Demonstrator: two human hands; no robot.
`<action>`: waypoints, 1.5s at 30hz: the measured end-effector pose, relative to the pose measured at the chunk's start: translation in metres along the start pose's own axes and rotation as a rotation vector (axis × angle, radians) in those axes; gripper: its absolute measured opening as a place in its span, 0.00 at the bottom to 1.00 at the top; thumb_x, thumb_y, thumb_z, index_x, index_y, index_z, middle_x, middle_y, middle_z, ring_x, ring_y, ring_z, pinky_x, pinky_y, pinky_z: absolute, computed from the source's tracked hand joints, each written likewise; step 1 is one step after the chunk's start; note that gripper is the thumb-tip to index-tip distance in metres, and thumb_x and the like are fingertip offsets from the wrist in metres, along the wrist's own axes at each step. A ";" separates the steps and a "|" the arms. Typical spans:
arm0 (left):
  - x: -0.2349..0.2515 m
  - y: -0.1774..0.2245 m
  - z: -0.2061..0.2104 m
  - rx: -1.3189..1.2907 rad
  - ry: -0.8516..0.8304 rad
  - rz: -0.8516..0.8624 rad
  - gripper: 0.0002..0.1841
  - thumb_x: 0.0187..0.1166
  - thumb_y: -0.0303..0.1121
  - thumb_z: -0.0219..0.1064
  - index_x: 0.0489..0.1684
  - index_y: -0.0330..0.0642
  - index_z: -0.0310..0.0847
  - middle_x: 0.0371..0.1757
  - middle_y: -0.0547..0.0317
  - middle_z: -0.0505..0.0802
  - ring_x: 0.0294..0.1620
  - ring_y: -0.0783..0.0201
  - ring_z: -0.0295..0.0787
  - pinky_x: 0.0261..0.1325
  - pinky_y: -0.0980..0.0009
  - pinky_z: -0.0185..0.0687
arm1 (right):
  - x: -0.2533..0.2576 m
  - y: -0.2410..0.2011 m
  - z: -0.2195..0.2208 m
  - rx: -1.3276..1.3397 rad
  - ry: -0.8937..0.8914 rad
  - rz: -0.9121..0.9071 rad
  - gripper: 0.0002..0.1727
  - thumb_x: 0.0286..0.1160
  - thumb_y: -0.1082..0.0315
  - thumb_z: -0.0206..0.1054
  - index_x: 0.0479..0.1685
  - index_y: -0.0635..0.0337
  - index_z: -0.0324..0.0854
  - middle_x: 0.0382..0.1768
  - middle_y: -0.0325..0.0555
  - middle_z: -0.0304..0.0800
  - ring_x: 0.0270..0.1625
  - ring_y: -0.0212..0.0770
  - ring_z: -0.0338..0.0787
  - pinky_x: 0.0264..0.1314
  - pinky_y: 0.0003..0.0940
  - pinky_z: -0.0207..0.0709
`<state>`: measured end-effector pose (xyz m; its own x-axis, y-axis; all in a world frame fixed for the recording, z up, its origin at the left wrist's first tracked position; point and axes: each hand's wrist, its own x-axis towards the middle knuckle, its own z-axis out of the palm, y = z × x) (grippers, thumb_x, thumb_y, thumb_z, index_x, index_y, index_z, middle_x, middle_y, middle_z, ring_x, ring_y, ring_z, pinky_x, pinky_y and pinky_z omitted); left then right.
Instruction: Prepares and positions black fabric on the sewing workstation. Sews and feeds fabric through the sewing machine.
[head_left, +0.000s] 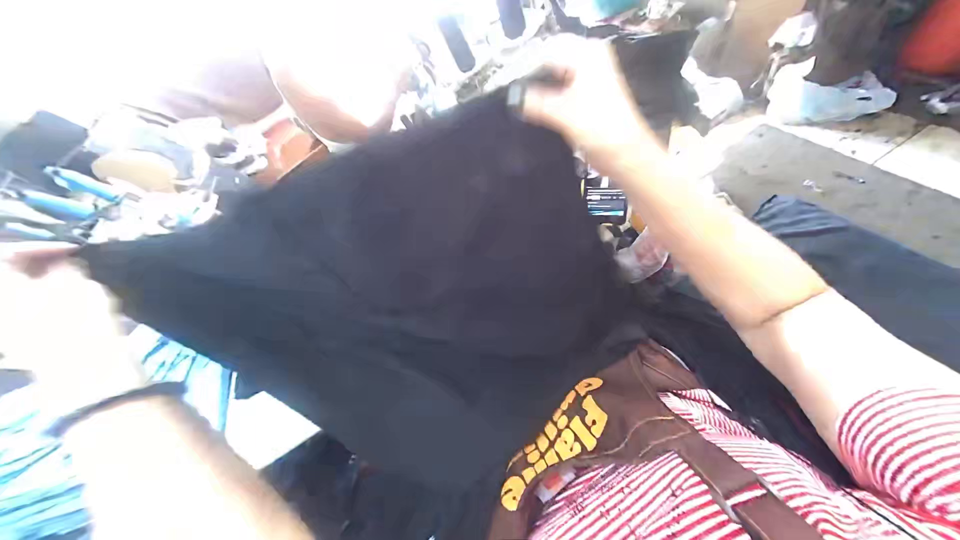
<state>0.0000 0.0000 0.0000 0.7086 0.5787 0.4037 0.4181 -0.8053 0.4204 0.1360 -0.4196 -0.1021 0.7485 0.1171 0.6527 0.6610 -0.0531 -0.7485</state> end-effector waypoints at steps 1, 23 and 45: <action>0.017 -0.025 0.030 -0.040 -0.007 0.151 0.22 0.91 0.30 0.50 0.76 0.22 0.71 0.74 0.22 0.80 0.78 0.34 0.76 0.83 0.42 0.62 | -0.027 0.019 0.022 0.002 -0.061 0.032 0.09 0.65 0.77 0.75 0.44 0.70 0.89 0.45 0.51 0.92 0.49 0.36 0.91 0.58 0.34 0.87; -0.136 -0.050 0.211 -1.026 -0.829 0.056 0.14 0.71 0.18 0.71 0.52 0.40 0.83 0.43 0.60 0.94 0.38 0.72 0.90 0.41 0.74 0.89 | -0.145 0.166 0.172 -0.411 -0.437 -0.073 0.12 0.78 0.81 0.61 0.47 0.65 0.92 0.55 0.58 0.92 0.65 0.58 0.88 0.72 0.50 0.79; -0.142 -0.010 0.204 -1.011 -0.877 0.035 0.04 0.82 0.34 0.69 0.39 0.47 0.86 0.33 0.68 0.90 0.32 0.78 0.84 0.36 0.79 0.82 | -0.154 0.069 0.159 0.025 -0.212 -0.110 0.03 0.66 0.79 0.76 0.35 0.66 0.91 0.40 0.51 0.93 0.47 0.42 0.92 0.55 0.37 0.87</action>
<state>0.0110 -0.1003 -0.2278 0.9977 -0.0207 -0.0645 0.0607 -0.1494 0.9869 0.0584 -0.2839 -0.2729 0.6426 0.3269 0.6930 0.7342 -0.0040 -0.6789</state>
